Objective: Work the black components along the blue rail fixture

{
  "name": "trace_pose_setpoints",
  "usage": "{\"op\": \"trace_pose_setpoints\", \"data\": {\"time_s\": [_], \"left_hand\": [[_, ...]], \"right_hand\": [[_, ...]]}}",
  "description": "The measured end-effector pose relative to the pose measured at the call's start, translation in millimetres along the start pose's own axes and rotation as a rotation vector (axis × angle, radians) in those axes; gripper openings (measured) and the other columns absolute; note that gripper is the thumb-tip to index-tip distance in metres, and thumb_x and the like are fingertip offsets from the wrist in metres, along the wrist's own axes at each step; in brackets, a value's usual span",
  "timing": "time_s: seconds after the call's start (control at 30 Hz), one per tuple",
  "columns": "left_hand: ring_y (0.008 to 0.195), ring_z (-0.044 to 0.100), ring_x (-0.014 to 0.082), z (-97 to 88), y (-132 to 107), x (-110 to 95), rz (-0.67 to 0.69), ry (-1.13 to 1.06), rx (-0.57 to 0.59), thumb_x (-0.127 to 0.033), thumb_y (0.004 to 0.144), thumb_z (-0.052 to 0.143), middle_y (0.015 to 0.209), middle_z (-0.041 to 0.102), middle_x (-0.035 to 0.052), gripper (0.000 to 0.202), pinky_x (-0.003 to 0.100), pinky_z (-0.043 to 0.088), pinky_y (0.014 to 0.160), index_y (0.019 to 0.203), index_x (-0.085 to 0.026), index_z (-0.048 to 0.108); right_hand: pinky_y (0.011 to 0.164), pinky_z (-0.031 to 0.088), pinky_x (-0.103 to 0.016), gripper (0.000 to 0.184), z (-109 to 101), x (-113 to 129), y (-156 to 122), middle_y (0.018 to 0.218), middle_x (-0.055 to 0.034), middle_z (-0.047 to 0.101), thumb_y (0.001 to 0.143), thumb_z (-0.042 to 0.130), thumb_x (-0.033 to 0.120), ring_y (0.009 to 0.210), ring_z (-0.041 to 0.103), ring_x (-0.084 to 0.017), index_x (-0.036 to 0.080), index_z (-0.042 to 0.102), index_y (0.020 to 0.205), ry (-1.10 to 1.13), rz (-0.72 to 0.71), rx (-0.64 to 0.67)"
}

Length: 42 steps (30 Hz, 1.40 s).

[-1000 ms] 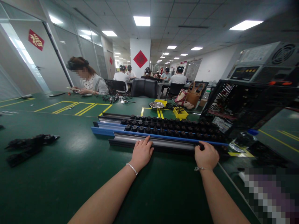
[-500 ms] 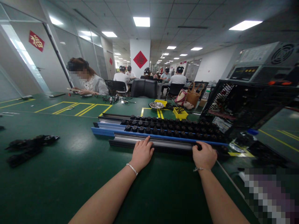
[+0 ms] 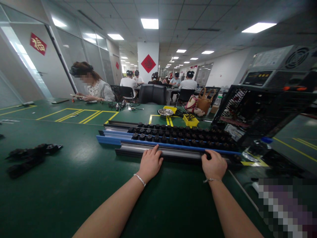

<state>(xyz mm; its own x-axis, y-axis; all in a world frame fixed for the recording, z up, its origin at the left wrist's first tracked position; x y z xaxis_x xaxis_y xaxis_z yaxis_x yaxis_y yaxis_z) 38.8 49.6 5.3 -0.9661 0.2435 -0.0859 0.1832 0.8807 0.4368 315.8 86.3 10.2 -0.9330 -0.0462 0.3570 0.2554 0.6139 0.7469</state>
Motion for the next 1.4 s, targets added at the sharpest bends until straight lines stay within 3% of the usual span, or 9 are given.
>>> {"op": "trace_pose_setpoints", "data": {"time_s": [1.4], "left_hand": [[0.109,0.051,0.0243,-0.9,0,-1,0.000,-0.006,0.008,-0.034,0.087,0.045,0.139,0.045,0.0038,0.031,0.042,0.038,0.094,0.116,-0.027,0.056]], "right_hand": [[0.090,0.036,-0.040,0.028,2,25,-7,0.101,-0.0099,0.066,0.079,0.046,0.031,0.093,0.057,-0.023,0.017,0.064,0.095,0.097,-0.139,0.104]]}}
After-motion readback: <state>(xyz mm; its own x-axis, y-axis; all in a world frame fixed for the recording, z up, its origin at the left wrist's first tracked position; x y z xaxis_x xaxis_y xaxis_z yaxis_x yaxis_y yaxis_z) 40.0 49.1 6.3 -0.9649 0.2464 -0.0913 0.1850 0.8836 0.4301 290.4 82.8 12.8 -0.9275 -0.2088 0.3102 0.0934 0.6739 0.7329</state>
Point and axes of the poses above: each hand's wrist, its own y-axis towards the middle knuckle, its own z-axis out of the palm, x = y × z, the point moved 5 cm from there along y, towards the middle knuckle
